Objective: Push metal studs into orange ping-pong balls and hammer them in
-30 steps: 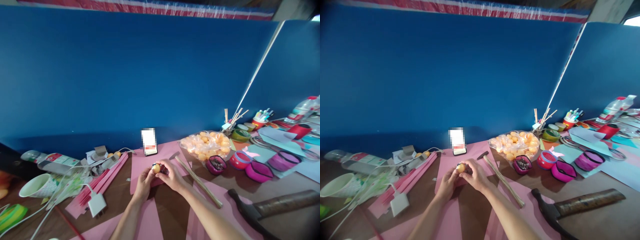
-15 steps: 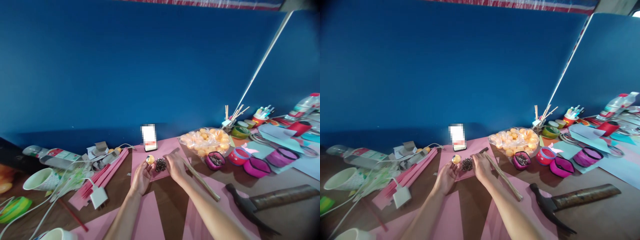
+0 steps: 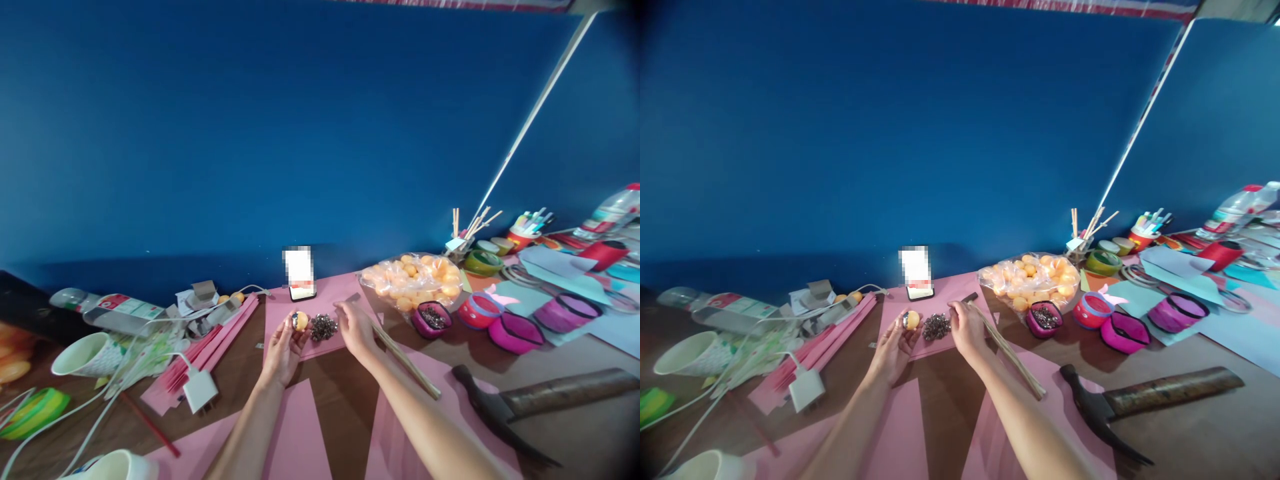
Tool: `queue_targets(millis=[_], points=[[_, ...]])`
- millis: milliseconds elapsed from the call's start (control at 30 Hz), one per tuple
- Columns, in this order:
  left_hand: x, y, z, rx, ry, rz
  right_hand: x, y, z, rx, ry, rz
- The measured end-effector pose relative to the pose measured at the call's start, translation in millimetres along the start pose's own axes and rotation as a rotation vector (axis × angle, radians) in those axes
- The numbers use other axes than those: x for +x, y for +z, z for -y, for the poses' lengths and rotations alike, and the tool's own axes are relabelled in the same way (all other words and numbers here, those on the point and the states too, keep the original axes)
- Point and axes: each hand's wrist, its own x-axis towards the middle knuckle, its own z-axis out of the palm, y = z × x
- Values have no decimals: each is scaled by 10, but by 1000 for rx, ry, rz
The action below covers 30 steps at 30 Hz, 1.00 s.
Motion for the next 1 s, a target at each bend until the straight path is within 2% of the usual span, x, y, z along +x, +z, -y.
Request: queue_targets(millis=[100,233,300,433,567,700,800,900,1000], points=[[-13,30,13,95,76,9,-3,-42,87,153,46,26],[-62,104,38,397,245,5,-34,-104,250,410,68,228],[-84,127,45,487,258,37,-41,-113,310,472,68,295],[-89,118,44,457,177,8,32,-151,390,563,151,224],[-63,80,47,330,140,-7,205,-345,429,753,204,142],[-55,69,48,289,157,20,370,-626,394,1061,295,-107],[-69,78,32,266,174,19,457,-811,365,1195,343,-263],[-91,88,13,265,174,41,487,-973,387,1178,349,-232],[-106,89,2,274,165,79,413,-1141,417,894,272,-8]])
